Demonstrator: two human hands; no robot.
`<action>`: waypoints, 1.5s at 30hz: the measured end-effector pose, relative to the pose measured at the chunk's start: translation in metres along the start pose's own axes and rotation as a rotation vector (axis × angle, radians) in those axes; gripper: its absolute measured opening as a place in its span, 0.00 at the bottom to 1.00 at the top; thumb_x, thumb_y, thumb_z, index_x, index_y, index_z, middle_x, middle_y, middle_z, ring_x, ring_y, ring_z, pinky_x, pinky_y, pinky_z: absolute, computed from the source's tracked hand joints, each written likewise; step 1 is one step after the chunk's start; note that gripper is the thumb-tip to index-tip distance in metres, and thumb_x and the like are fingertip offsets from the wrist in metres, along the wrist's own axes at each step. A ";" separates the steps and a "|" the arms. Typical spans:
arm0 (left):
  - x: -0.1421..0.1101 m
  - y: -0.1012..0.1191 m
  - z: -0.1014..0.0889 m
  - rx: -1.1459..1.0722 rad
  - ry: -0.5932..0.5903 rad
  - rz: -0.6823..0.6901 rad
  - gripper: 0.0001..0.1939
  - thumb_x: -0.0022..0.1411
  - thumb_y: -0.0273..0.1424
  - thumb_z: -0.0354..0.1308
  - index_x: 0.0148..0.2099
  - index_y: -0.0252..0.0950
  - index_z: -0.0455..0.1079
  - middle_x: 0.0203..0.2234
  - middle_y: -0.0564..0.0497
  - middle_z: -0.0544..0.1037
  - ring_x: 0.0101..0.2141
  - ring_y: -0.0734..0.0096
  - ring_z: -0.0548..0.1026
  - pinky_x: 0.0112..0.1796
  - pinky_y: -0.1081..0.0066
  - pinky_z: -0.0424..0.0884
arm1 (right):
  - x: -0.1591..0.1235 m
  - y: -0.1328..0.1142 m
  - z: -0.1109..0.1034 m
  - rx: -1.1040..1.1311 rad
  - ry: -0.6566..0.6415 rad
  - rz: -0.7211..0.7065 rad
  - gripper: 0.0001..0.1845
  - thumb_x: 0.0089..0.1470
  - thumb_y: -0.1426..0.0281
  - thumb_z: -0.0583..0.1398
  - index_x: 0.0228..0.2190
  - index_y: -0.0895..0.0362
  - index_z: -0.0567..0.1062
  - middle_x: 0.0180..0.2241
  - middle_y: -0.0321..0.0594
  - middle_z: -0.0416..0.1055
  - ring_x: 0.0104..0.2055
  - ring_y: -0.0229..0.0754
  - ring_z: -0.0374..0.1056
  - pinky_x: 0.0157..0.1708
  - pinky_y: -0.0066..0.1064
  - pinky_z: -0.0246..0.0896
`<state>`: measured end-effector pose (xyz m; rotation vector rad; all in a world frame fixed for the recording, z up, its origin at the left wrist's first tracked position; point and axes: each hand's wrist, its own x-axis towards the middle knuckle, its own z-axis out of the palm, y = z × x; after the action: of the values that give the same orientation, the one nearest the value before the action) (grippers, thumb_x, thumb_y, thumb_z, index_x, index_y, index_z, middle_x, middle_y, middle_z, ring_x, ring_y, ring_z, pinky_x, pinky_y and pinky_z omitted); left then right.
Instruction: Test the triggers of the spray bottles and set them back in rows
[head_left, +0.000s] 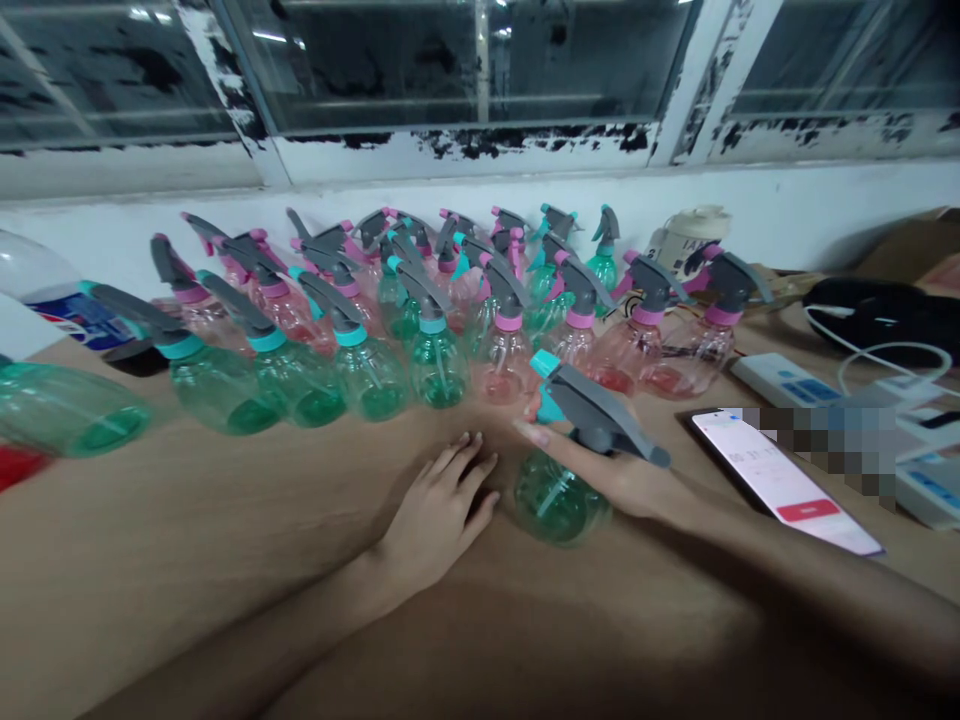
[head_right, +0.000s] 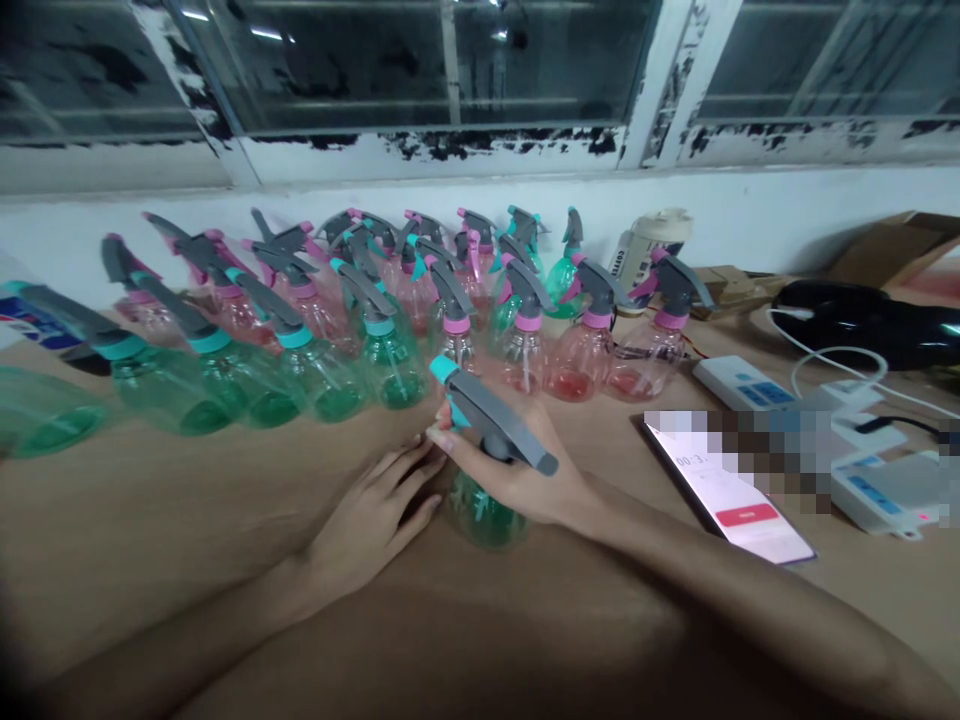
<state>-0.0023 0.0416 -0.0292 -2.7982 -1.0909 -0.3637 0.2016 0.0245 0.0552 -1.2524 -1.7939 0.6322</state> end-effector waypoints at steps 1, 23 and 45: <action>0.000 0.000 0.000 0.008 -0.008 0.006 0.20 0.68 0.33 0.47 0.58 0.29 0.61 0.56 0.40 0.66 0.58 0.56 0.60 0.56 0.55 0.60 | 0.000 0.002 0.001 0.007 -0.007 0.002 0.12 0.52 0.57 0.58 0.30 0.52 0.74 0.22 0.33 0.69 0.22 0.37 0.64 0.25 0.31 0.64; 0.001 0.000 -0.002 0.024 -0.016 0.025 0.20 0.67 0.32 0.47 0.58 0.28 0.62 0.56 0.41 0.66 0.59 0.56 0.59 0.56 0.56 0.59 | -0.002 0.008 0.005 0.020 0.070 -0.030 0.12 0.52 0.62 0.58 0.23 0.52 0.61 0.17 0.28 0.52 0.19 0.34 0.52 0.17 0.28 0.52; -0.001 0.002 -0.003 -0.040 -0.011 -0.032 0.20 0.67 0.33 0.48 0.57 0.29 0.62 0.57 0.41 0.66 0.59 0.56 0.59 0.56 0.56 0.59 | -0.002 0.002 0.003 0.054 -0.009 -0.004 0.13 0.52 0.57 0.57 0.30 0.53 0.74 0.23 0.35 0.68 0.22 0.37 0.62 0.25 0.31 0.63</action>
<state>-0.0018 0.0393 -0.0269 -2.8237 -1.1447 -0.3788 0.2003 0.0234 0.0514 -1.2117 -1.7748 0.6803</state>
